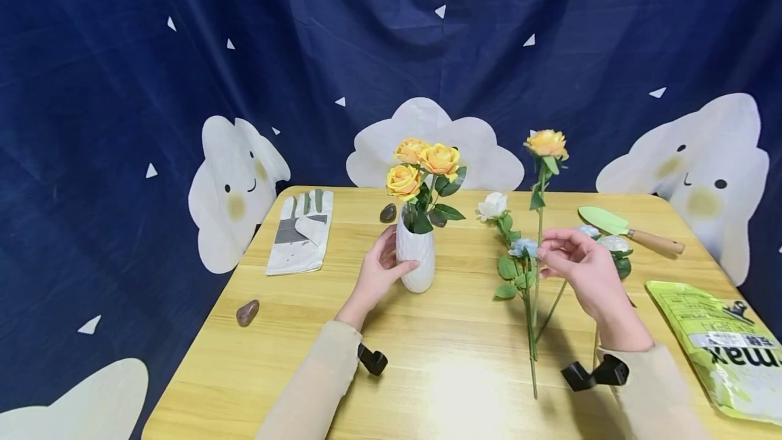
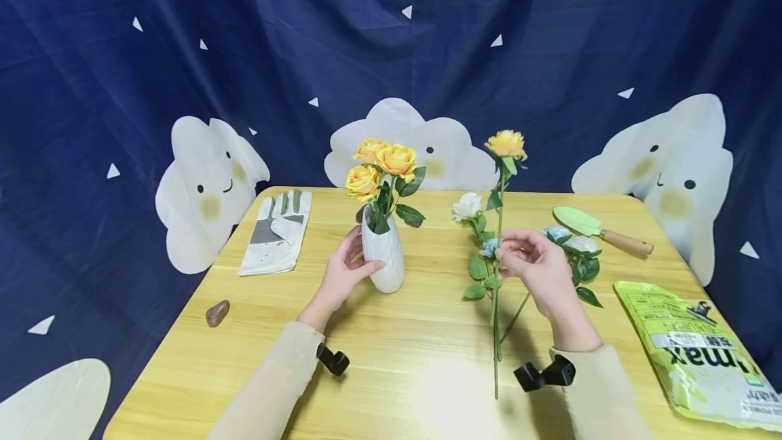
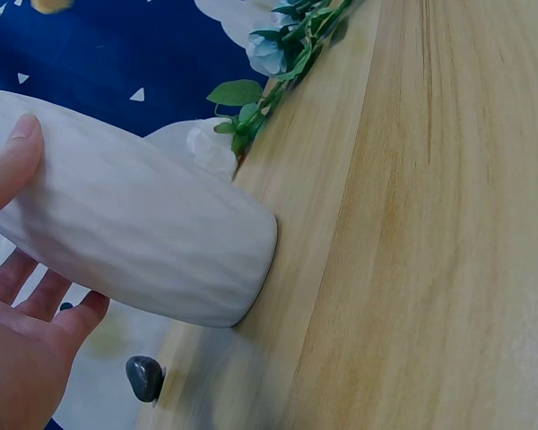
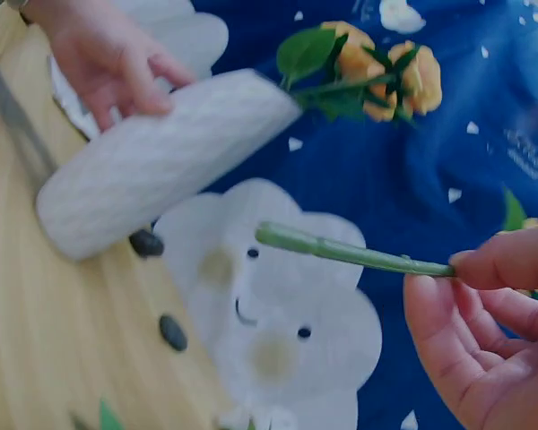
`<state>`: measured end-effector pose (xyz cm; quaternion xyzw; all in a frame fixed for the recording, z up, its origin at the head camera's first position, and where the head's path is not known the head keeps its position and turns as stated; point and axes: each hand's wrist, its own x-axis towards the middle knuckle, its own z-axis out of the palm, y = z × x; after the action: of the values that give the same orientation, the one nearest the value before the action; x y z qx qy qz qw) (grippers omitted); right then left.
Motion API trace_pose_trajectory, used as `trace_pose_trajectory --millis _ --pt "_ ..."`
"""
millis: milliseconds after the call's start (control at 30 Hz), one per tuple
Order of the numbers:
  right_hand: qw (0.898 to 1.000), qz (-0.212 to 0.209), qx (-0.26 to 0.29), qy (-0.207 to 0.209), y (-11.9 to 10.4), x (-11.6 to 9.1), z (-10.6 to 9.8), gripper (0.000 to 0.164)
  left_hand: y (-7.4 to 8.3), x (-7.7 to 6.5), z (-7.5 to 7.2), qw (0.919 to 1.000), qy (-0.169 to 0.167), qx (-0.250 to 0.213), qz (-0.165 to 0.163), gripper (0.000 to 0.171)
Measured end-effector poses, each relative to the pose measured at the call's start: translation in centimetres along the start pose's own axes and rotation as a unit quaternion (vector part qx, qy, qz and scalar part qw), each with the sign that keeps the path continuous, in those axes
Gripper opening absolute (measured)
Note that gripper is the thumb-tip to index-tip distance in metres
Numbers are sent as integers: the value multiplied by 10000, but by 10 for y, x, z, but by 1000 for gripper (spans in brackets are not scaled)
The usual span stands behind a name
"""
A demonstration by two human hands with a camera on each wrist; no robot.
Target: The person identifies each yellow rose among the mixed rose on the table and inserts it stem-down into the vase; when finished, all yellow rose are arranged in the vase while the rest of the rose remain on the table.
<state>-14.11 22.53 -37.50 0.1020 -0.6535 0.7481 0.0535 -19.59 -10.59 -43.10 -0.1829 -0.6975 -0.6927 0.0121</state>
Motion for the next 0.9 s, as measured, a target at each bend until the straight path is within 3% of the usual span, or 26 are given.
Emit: trace_pose_trajectory --millis 167,367,600,733,900 --pt "9945 -715 744 171 -11 11 21 22 -1 0 0 10000 28 25 18 74" --pt "9678 -1590 1947 128 -23 23 49 22 -1 0 0 10000 69 43 21 74" --pt "9489 -2439 1901 632 -37 33 90 24 -1 0 0 10000 80 33 -26 73" --pt "9344 -2928 1928 631 -46 37 113 26 0 0 0 10000 91 24 -29 73" --pt "9262 -3380 1446 844 -52 43 134 26 0 0 0 10000 84 1 20 73"
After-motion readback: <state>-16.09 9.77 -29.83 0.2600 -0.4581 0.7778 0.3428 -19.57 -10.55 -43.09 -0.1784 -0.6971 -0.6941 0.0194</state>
